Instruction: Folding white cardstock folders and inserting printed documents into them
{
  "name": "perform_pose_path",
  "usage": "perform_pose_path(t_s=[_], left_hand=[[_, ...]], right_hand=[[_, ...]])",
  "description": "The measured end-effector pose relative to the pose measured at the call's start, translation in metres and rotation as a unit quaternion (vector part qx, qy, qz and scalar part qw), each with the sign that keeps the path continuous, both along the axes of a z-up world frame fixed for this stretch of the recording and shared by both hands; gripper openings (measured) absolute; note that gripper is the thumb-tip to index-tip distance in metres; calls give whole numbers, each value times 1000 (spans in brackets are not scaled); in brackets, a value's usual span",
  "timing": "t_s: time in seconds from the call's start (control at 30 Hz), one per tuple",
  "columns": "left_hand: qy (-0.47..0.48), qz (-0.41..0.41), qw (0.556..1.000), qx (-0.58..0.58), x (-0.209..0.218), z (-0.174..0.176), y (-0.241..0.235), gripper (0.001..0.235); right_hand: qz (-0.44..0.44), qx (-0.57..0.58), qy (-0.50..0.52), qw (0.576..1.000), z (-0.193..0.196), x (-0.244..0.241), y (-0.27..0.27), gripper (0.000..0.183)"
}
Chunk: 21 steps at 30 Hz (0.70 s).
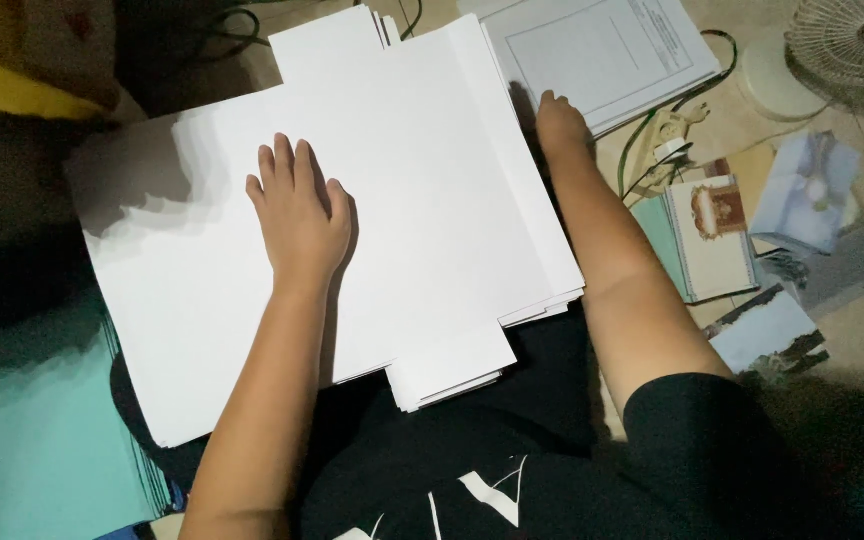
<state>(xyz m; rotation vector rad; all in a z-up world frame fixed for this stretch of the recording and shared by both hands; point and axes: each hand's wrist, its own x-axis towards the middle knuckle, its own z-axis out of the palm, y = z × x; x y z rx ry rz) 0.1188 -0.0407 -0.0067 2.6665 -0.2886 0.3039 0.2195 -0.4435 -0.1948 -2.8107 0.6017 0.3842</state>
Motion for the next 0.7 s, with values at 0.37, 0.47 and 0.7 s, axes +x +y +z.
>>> perform_pose_path(t_s=[0.37, 0.47, 0.7], left_hand=[[9, 3, 1000, 3, 0, -1, -1, 53], [21, 6, 1000, 8, 0, 0, -1, 53], [-5, -3, 1000, 7, 1, -1, -1, 51]], right_hand=[[-20, -5, -4, 1000, 1, 1, 0, 37], [9, -28, -43, 999, -28, 12, -13, 35], [-13, -6, -2, 1000, 4, 2, 3, 40]])
